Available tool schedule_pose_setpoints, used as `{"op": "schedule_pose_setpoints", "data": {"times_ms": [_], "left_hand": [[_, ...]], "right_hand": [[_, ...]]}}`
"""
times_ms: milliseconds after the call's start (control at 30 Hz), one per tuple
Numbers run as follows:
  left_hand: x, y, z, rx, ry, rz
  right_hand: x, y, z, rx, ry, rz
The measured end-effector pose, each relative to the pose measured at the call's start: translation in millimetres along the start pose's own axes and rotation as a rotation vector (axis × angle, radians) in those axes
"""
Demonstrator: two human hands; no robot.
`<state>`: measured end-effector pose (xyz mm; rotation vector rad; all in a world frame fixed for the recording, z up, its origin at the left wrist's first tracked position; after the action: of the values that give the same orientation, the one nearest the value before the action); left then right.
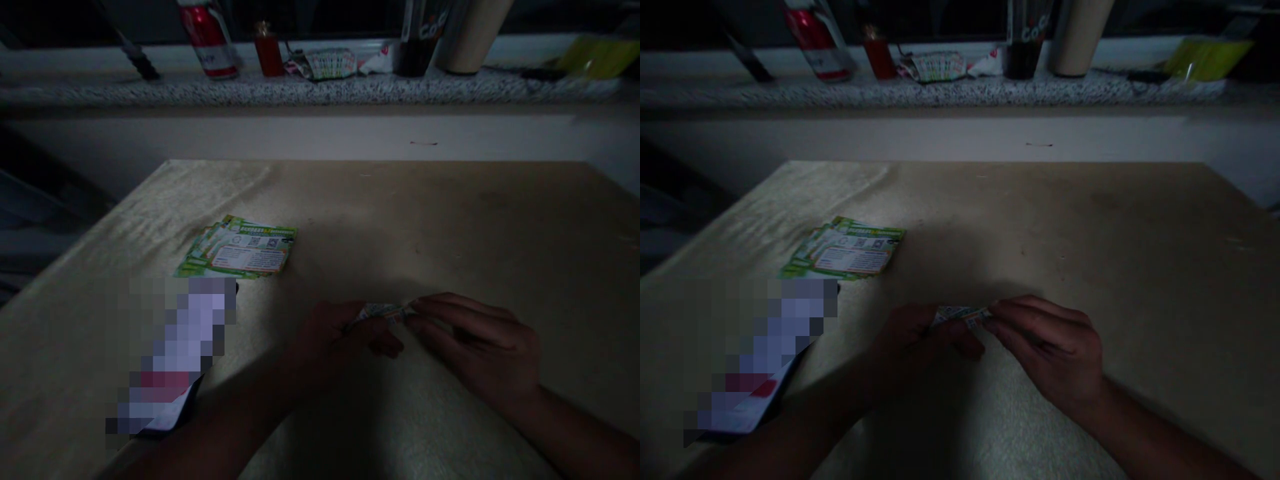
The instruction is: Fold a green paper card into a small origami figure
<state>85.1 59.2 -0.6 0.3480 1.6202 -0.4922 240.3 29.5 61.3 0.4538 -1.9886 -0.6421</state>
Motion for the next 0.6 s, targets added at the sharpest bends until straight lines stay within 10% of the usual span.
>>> {"op": "schedule_pose_setpoints", "data": {"times_ms": [600], "left_hand": [[-8, -5, -3.1, 0.004, 0.124, 0.09]], "right_hand": [[-7, 1, 14, 0.16, 0.07, 0.109]]}}
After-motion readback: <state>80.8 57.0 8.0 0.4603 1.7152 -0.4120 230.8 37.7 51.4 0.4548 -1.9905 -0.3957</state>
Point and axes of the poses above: each hand's wrist, its own y-axis towards the middle knuckle, its own z-axis out of the palm, x = y × z, the point moved 9 cm from there along y, towards the middle knuckle, and after that the axes turned 4 degrees about -x, right-handed, at the moved point
